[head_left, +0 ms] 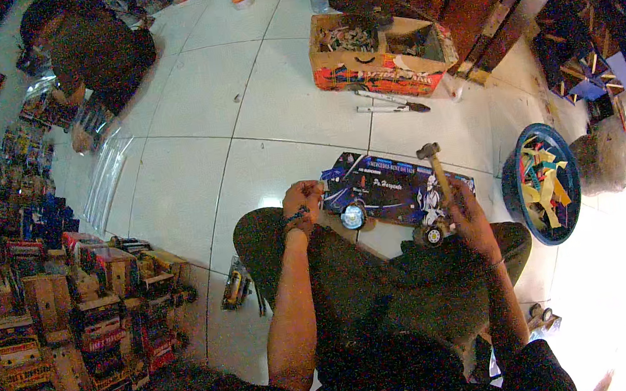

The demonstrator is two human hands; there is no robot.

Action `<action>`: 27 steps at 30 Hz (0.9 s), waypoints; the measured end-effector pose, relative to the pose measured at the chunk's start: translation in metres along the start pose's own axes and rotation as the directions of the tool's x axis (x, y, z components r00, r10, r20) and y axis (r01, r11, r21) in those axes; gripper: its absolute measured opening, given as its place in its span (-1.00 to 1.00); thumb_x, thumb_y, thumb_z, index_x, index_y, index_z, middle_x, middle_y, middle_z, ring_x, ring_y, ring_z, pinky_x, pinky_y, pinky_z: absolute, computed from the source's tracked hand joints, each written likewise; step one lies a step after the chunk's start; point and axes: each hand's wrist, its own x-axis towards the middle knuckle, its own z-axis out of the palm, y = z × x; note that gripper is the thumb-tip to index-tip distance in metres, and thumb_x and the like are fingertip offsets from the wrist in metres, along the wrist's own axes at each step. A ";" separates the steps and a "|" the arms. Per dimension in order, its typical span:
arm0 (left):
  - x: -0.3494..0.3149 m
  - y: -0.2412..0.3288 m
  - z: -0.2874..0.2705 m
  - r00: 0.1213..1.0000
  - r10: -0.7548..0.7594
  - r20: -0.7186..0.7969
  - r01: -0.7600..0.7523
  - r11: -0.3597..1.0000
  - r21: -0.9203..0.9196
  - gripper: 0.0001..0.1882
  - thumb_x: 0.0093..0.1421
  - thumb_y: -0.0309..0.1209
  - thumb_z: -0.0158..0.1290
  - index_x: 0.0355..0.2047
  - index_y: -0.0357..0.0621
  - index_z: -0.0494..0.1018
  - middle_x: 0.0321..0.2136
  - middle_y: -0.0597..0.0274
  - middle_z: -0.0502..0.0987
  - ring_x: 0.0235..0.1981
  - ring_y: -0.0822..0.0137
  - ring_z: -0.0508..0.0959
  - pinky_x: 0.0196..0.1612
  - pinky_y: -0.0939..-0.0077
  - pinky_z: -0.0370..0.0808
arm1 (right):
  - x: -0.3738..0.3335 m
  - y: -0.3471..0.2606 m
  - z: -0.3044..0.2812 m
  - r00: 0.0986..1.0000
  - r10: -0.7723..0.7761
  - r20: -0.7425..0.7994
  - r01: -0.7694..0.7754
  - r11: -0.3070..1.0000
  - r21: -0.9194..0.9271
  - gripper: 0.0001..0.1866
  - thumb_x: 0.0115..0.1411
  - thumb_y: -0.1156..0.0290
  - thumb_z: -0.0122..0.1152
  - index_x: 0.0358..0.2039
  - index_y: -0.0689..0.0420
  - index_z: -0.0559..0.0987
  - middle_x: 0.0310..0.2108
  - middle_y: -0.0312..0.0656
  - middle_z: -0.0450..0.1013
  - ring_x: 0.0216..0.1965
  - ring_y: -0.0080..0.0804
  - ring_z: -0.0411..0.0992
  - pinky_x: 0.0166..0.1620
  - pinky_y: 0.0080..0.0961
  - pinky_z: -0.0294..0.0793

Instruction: The person assembles a wooden toy car by applying glue to small wooden pieces, inserting nails, and hammering them into place. They handle multiple toy boxes, use a hammer and nails, and work on the floor in a cluttered room.

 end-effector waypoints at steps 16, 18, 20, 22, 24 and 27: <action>-0.009 0.009 0.001 0.994 0.071 -0.083 -0.070 0.997 0.007 -0.61 0.19 -0.11 0.19 -0.29 -0.26 0.62 -0.42 0.15 0.65 -0.40 0.26 0.63 -0.22 0.38 0.55 | 0.029 -0.038 0.104 0.924 -0.114 0.366 0.293 0.826 -0.482 -0.35 0.33 0.47 -0.03 0.40 0.01 0.06 0.07 0.15 0.41 -0.01 0.15 0.47 0.04 -0.14 0.48; -0.008 0.012 0.000 0.997 0.046 -0.062 -0.045 0.999 0.023 -0.60 0.19 -0.09 0.18 -0.29 -0.24 0.62 -0.39 0.11 0.65 -0.35 0.21 0.63 -0.19 0.35 0.54 | 0.039 -0.048 0.109 0.913 -0.078 0.400 0.327 0.725 -0.606 -0.31 0.31 0.45 -0.01 0.42 -0.03 0.03 -0.06 0.09 0.45 -0.16 0.11 0.50 -0.11 -0.12 0.53; -0.008 0.013 0.000 0.996 0.056 -0.072 -0.052 0.997 0.051 -0.61 0.19 -0.09 0.17 -0.29 -0.22 0.63 -0.36 0.07 0.65 -0.30 0.18 0.64 -0.15 0.32 0.54 | 0.044 -0.057 0.114 0.910 -0.102 0.402 0.367 0.648 -0.667 -0.28 0.30 0.44 0.00 0.43 -0.07 0.01 -0.19 0.03 0.45 -0.30 0.06 0.50 -0.25 -0.11 0.55; -0.009 0.013 0.001 0.994 0.061 -0.094 -0.052 0.994 0.100 -0.62 0.20 -0.08 0.16 -0.28 -0.19 0.63 -0.34 0.03 0.64 -0.26 0.15 0.63 -0.13 0.31 0.54 | 0.043 -0.061 0.116 0.884 -0.266 0.384 0.464 0.594 -0.657 -0.25 0.28 0.41 0.02 0.44 -0.10 -0.02 -0.30 -0.02 0.43 -0.43 0.00 0.47 -0.40 -0.11 0.54; -0.011 0.013 0.003 0.989 0.097 -0.107 -0.086 0.991 0.102 -0.67 0.18 -0.12 0.16 -0.29 -0.14 0.62 -0.30 0.01 0.63 -0.21 0.08 0.63 -0.10 0.26 0.54 | 0.041 -0.060 0.118 0.884 -0.262 0.388 0.466 0.576 -0.672 -0.20 0.26 0.42 0.06 0.45 -0.13 -0.04 -0.30 -0.02 0.41 -0.45 -0.01 0.47 -0.44 -0.13 0.54; -0.010 0.015 0.006 0.981 0.119 -0.156 -0.102 0.988 0.112 -0.75 0.15 -0.20 0.18 -0.34 -0.13 0.60 -0.31 -0.01 0.62 -0.26 0.02 0.63 -0.13 0.21 0.56 | 0.038 -0.055 0.118 0.904 -0.077 0.420 0.392 0.538 -0.746 -0.15 0.23 0.44 0.11 0.45 -0.20 -0.06 -0.27 0.00 0.43 -0.45 0.03 0.49 -0.42 -0.13 0.56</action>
